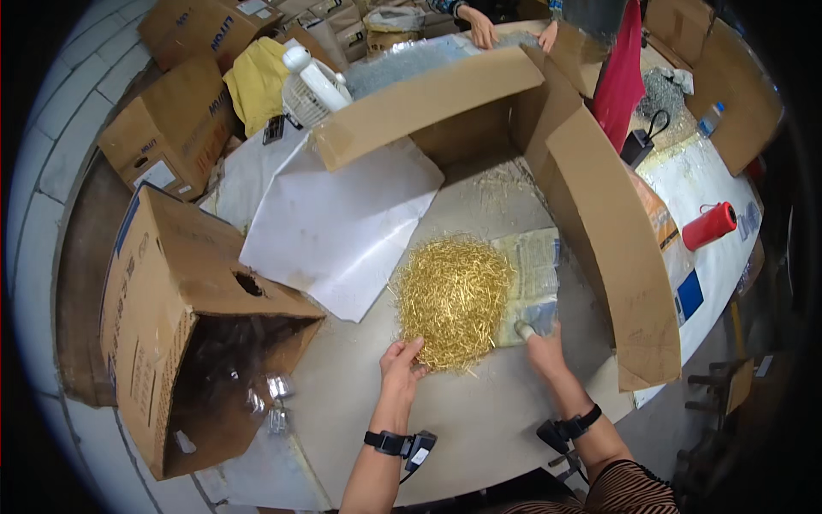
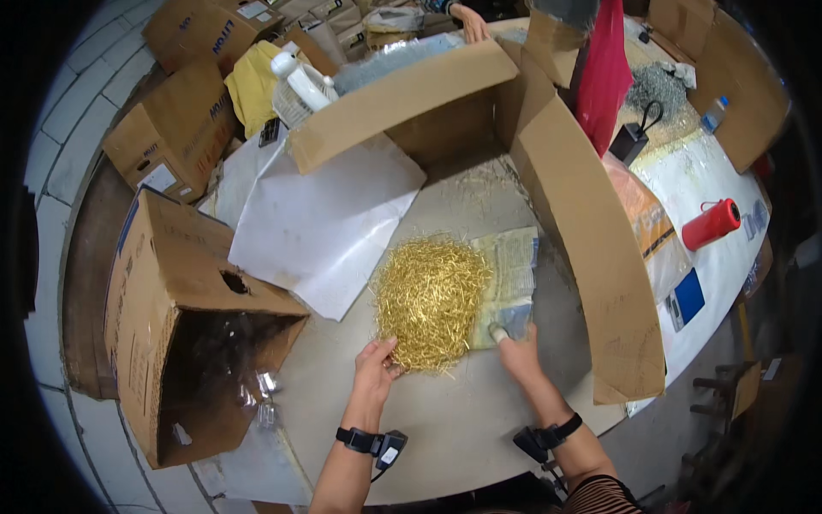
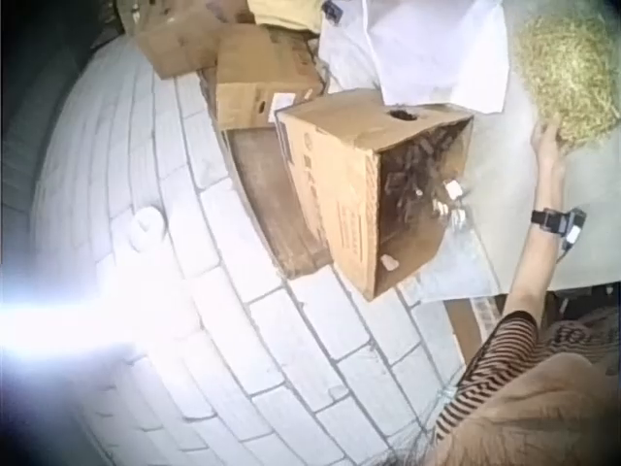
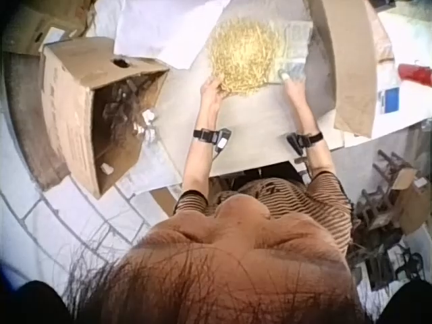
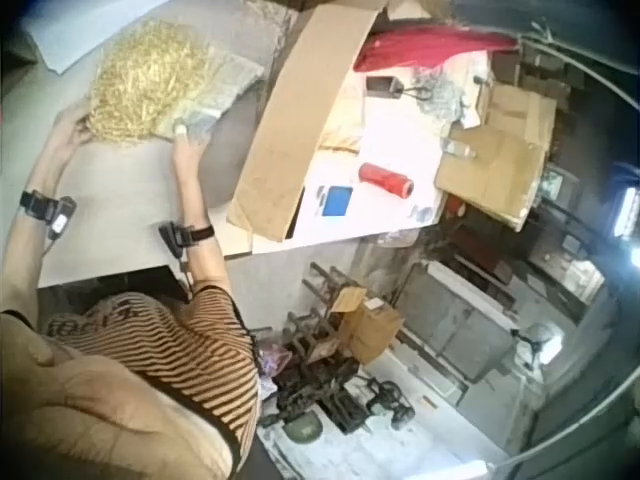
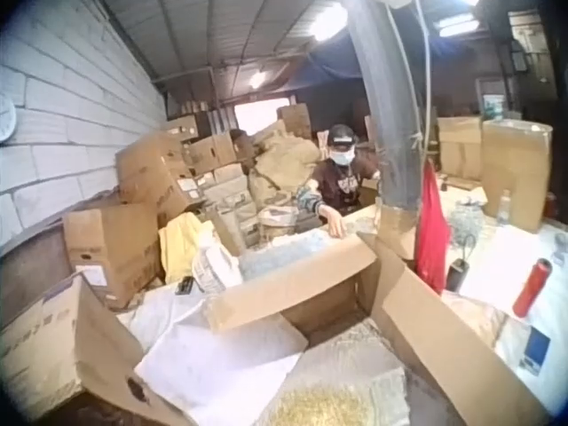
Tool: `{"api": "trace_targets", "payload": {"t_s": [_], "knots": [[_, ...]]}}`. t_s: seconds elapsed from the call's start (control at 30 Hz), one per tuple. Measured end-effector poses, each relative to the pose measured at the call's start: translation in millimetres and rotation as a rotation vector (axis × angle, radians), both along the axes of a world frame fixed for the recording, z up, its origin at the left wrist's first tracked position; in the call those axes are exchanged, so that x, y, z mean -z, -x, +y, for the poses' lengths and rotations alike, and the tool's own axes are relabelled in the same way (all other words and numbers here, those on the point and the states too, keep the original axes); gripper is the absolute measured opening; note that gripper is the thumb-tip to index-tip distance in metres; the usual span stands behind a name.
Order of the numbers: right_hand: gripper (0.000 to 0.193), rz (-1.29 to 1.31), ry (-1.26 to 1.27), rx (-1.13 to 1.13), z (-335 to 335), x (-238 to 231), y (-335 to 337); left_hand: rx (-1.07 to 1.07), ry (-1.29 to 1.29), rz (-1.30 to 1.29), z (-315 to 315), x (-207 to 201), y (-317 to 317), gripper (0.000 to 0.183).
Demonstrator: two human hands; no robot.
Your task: Gather small metal pins from a workbench and place them into small plastic bags, then organize the bags into a larger shipping box.
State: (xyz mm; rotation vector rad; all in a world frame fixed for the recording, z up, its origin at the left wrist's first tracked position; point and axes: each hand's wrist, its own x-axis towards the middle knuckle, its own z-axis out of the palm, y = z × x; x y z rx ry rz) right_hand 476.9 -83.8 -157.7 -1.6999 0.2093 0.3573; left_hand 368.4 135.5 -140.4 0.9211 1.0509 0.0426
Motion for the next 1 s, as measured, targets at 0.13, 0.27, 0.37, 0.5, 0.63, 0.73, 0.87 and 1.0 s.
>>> {"api": "trace_targets", "payload": {"t_s": [0.13,0.27,0.37,0.5,0.63,0.73,0.87,1.0], "knots": [[0.028,0.079,-0.037,-0.204,-25.5,-54.9,20.6,0.066,-0.163,0.133,-28.2,-20.1,44.5,0.022],[0.019,-0.008,0.015,-0.515,-22.5,-90.0,30.4,-0.090,0.089,-0.081,-41.5,-21.4,79.3,0.023],[0.019,-0.173,0.077,-0.369,-30.0,-94.8,33.8,-0.187,0.383,-0.234,-47.9,-4.3,107.4,0.026],[0.020,-0.164,0.073,-0.051,-53.0,-92.8,52.6,-0.508,0.488,-0.331,-34.9,-24.0,136.0,0.032],[0.043,-0.010,-0.194,-0.017,-61.2,-85.1,88.9,-0.628,0.535,-0.486,-29.0,-36.6,151.1,0.036],[0.055,0.196,-0.336,-0.171,-77.0,-89.6,101.3,-0.686,0.702,-0.583,-35.9,-21.7,155.9,0.034],[0.058,0.339,-0.295,-0.320,-72.7,-84.4,112.6,-0.542,0.792,-0.610,-44.6,-16.8,152.3,0.037],[0.053,0.461,-0.315,-0.385,-68.7,-67.7,110.6,-0.514,0.768,-0.557,-46.1,-20.1,157.9,0.035]]}}
